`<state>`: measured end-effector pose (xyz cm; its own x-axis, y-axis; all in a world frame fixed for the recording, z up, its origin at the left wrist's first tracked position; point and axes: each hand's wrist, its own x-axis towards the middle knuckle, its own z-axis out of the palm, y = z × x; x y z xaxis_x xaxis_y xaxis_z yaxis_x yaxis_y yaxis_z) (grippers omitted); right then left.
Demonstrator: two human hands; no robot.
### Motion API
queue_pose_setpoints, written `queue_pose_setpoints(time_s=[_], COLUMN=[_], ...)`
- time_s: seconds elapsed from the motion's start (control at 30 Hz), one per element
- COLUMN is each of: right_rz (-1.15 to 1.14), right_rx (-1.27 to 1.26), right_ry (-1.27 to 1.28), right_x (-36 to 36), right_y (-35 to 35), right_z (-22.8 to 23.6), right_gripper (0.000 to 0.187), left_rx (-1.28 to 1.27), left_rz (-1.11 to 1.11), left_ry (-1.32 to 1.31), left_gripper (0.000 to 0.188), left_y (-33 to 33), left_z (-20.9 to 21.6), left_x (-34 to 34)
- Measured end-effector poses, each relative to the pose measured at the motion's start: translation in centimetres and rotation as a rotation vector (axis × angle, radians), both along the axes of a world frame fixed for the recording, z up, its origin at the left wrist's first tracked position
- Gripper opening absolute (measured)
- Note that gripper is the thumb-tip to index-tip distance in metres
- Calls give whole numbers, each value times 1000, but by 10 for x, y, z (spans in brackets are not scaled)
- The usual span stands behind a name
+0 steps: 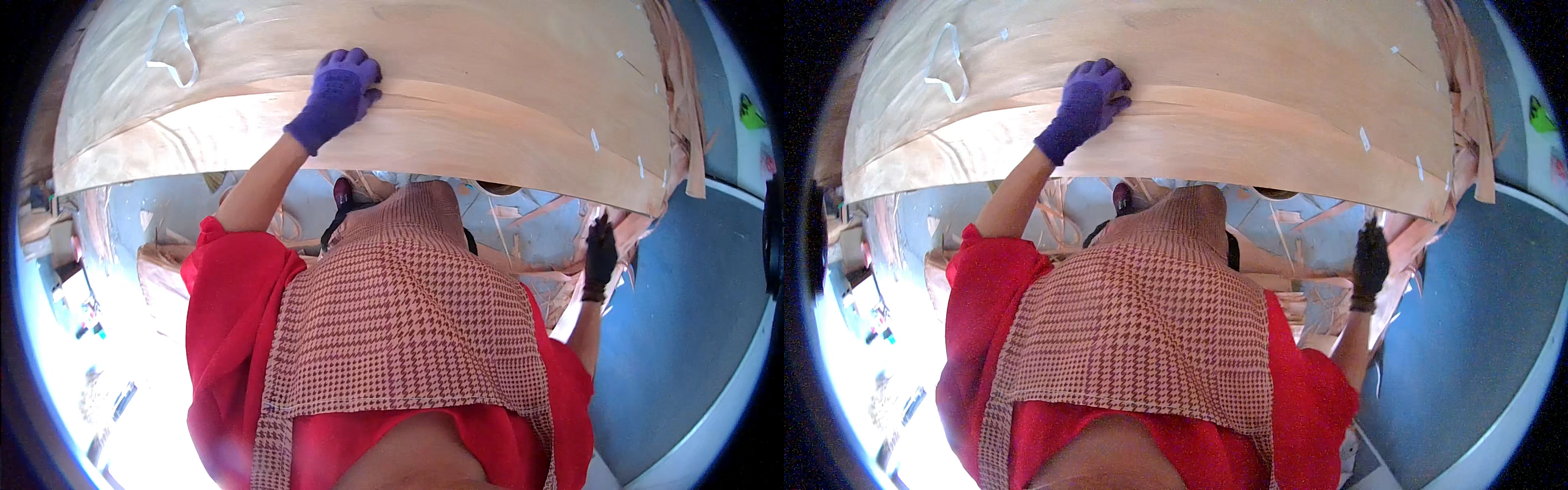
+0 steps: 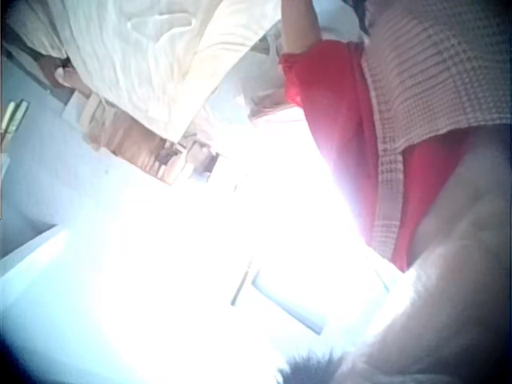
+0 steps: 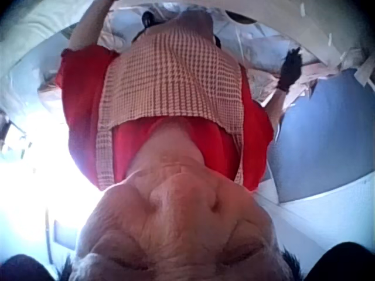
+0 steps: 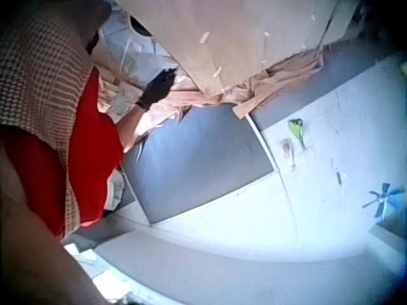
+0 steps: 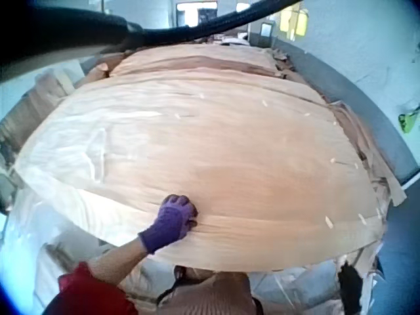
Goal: The person applies adhesive markers to wood veneer sheets, measures and trims the sheets using a tape measure and a utility knife, and then lifts and stacks the sheets together.
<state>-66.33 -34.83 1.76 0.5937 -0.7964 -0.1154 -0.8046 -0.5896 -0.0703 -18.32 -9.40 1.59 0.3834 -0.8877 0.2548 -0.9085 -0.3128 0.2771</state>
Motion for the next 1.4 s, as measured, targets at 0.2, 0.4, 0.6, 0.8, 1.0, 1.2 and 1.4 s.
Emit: queue_pose_setpoints(time_s=[0.2, 0.4, 0.6, 0.8, 1.0, 1.2, 1.4], right_rz=[-292, -326, -187, -39, -111, 10, -40], right_rx=[-12, 116, 234, 245, 529, 449, 570], right_ry=[-174, -227, -361, -367, -562, -483, -511], right_x=[-29, 35, 68, 69, 61, 75, 76], right_y=[127, 180, 158, 156, 160, 146, 146], right_z=[-16, 12, -11, -25, -32, -37, -40], right_gripper=[31, 30, 32, 33, 25, 22, 25], left_rx=[-100, -282, 0, 162, -38, -22, 55], left_rz=[-158, -84, -33, -42, -134, 9, -42], left_ry=[168, 214, -130, -21, 170, -78, -105], left_gripper=[15, 24, 30, 21, 21, 37, 26], left_y=[-5, 11, 11, -3, 0, 14, 5], left_z=[-3, -9, -5, 2, -17, -4, -7], left_x=[30, 37, 22, 24, 55, 30, 34])
